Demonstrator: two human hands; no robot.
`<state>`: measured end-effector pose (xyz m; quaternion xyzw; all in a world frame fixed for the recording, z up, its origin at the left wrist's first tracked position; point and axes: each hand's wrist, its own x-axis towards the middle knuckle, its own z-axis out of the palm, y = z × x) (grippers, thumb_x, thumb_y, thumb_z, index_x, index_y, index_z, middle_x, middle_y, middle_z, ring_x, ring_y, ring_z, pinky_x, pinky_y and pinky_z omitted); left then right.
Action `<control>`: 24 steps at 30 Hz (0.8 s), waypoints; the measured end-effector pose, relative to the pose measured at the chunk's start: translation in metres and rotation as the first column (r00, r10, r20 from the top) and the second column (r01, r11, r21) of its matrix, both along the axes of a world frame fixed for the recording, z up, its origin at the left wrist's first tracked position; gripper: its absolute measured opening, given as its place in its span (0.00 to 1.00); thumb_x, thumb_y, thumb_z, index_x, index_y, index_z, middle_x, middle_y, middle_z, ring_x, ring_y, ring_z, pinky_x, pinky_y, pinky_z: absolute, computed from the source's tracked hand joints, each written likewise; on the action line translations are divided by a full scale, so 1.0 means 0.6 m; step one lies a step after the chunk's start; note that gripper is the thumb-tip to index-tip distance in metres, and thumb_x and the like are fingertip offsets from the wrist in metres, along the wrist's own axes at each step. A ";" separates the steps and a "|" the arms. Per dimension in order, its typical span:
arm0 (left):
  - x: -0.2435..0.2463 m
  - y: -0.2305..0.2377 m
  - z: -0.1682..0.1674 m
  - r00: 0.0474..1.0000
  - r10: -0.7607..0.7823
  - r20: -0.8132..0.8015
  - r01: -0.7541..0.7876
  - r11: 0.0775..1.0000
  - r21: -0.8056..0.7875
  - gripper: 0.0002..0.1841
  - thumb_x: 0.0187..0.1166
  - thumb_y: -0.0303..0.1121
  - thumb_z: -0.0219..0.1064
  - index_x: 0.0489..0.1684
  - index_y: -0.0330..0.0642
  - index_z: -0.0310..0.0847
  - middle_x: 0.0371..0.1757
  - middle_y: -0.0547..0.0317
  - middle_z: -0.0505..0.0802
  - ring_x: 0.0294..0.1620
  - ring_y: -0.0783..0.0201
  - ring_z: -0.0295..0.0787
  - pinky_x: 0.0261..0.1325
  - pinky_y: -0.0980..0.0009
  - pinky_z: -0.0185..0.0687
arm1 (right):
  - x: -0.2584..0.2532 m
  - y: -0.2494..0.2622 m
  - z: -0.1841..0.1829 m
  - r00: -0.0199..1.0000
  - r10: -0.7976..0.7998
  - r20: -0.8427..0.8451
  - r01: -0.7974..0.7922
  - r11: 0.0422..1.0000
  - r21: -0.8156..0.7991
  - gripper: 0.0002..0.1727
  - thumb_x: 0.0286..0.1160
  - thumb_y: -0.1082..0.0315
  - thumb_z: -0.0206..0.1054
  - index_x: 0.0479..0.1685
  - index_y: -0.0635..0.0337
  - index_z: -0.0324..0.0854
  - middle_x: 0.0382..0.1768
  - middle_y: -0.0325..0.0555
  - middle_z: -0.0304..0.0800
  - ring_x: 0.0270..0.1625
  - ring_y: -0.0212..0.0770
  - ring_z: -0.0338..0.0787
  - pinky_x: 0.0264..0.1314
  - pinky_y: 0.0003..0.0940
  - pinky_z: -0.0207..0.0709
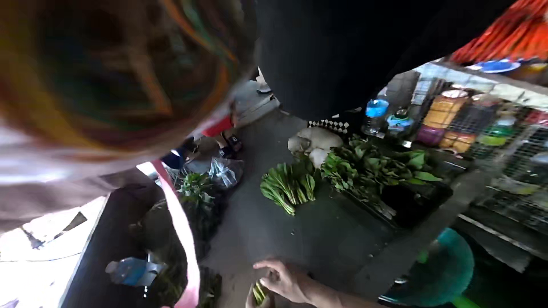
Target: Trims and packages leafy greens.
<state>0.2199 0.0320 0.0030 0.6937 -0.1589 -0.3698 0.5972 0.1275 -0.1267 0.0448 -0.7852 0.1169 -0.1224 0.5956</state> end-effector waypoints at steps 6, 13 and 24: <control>-0.059 -0.112 0.088 0.935 -0.261 0.242 0.191 0.942 0.276 0.25 0.68 0.31 0.77 0.66 0.37 0.81 0.53 0.50 0.94 0.54 0.60 0.92 0.62 0.55 0.88 | -0.062 -0.096 0.032 0.979 0.203 -0.012 -0.199 0.944 -0.264 0.19 0.85 0.60 0.64 0.65 0.61 0.88 0.63 0.54 0.91 0.70 0.46 0.87 0.81 0.42 0.75; -0.108 -0.154 0.087 0.475 -0.513 0.715 0.081 0.835 0.545 0.21 0.71 0.39 0.76 0.62 0.45 0.84 0.57 0.51 0.91 0.55 0.47 0.91 0.57 0.41 0.84 | -0.087 -0.188 0.054 0.931 0.280 0.236 -0.165 0.896 -0.412 0.19 0.80 0.68 0.66 0.67 0.63 0.86 0.67 0.51 0.89 0.70 0.42 0.88 0.76 0.41 0.81; -0.141 -0.079 0.094 0.257 -0.564 0.785 0.153 0.826 0.543 0.34 0.76 0.36 0.68 0.88 0.51 0.67 0.80 0.57 0.82 0.62 0.52 0.90 0.63 0.45 0.82 | -0.062 -0.203 0.052 0.737 0.670 0.082 -0.598 0.705 -0.381 0.23 0.62 0.77 0.78 0.61 0.62 0.90 0.67 0.50 0.90 0.75 0.40 0.85 0.83 0.39 0.75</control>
